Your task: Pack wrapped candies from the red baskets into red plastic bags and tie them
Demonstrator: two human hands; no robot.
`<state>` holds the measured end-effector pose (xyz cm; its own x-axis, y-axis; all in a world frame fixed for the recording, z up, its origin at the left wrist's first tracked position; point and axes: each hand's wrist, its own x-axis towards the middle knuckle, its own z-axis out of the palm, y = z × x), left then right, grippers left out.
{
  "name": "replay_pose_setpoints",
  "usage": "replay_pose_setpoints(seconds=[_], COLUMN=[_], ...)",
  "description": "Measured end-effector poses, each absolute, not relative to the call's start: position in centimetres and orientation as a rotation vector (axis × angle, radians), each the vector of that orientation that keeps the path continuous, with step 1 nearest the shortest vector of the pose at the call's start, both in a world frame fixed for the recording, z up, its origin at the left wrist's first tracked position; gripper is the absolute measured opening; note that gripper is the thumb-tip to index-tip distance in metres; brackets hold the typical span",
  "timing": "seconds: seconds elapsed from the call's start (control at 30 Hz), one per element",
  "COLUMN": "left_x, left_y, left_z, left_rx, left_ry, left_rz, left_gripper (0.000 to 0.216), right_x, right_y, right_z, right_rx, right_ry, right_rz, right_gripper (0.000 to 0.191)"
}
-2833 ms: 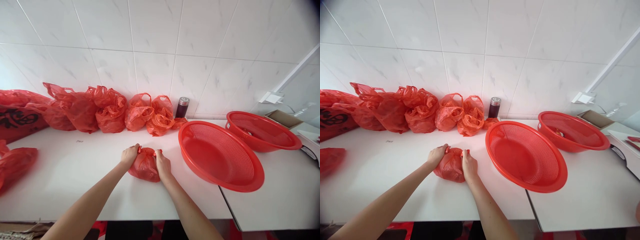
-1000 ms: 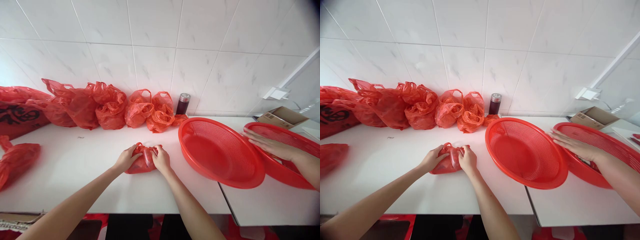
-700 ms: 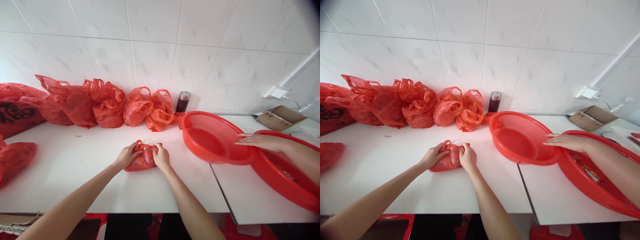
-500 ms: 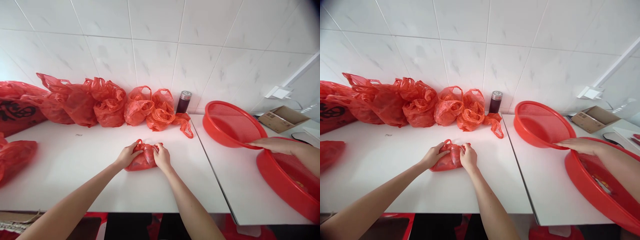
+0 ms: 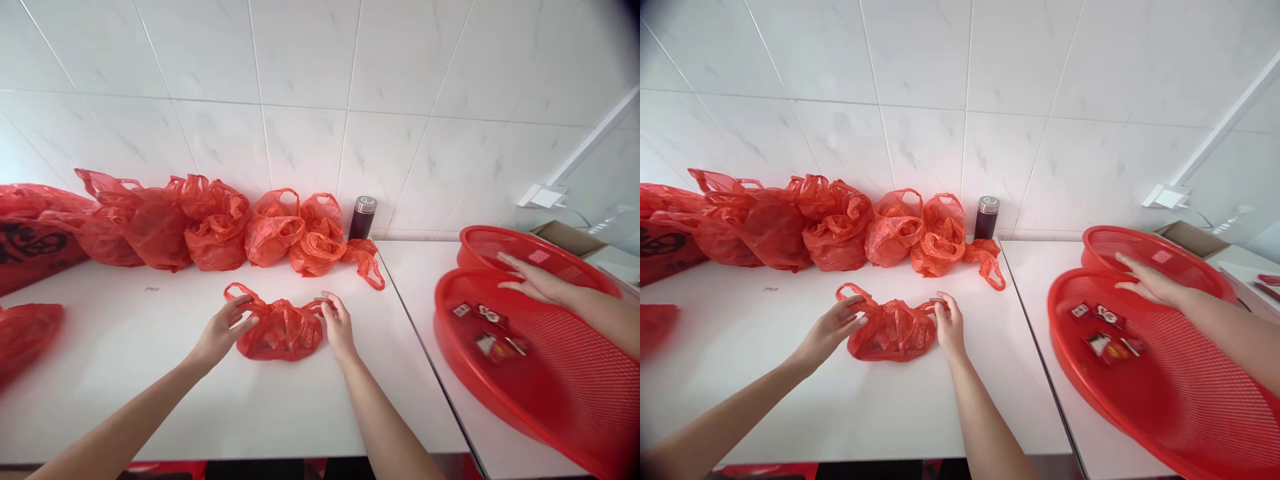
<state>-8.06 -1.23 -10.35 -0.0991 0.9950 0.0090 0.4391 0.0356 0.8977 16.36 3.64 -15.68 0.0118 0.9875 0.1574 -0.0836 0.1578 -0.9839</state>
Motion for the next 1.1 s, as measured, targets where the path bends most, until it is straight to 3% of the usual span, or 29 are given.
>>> replay_pose_setpoints(seconds=[0.27, 0.4, 0.47, 0.57, 0.67, 0.8, 0.87, 0.93, 1.1], left_x=[-11.0, -10.6, -8.6, -4.8, -2.4, -2.0, -2.2, -2.6, -6.1], left_y=[-3.6, -3.4, -2.7, -0.8, 1.1, 1.8, 1.2, 0.5, -1.5], left_z=[-7.9, -6.8, -6.4, -6.5, -7.3, -7.2, -6.6, -5.9, -5.7], left_rx=[0.887, 1.236, 1.732, 2.219, 2.172, 2.015, 1.903, 1.717, 1.414], left_ry=[1.403, 1.687, 1.771, 1.604, 1.551, 1.59, 1.584, 1.534, 1.489], left_rz=[1.421, 1.472, 1.386, 0.963, 0.734, 0.781, 0.832, 0.9, 1.03], left_gripper=[0.05, 0.04, 0.032, 0.034, 0.027, 0.024, 0.028, 0.029, 0.025], right_x=[17.9, 17.7, 17.1, 16.1, 15.9, 16.4, 16.1, 15.4, 14.3], right_y=[4.5, 4.3, 4.2, 4.1, 4.0, 3.7, 3.5, 3.3, 2.6], right_z=[-14.2, -11.8, -10.2, -8.3, -7.9, -10.5, -12.3, -13.8, -15.4], right_rx=[-0.966, -0.923, -0.861, -0.733, -0.708, -0.992, -0.967, -0.889, -0.926], right_ry=[-0.954, -1.133, -1.245, -1.296, -1.197, -1.178, -1.283, -1.356, -1.397], right_rz=[1.195, 1.127, 1.156, 1.21, 1.153, 1.167, 1.349, 1.526, 1.623], right_gripper=[0.03, 0.032, 0.035, 0.042, 0.057, 0.079, 0.076, 0.06, 0.043])
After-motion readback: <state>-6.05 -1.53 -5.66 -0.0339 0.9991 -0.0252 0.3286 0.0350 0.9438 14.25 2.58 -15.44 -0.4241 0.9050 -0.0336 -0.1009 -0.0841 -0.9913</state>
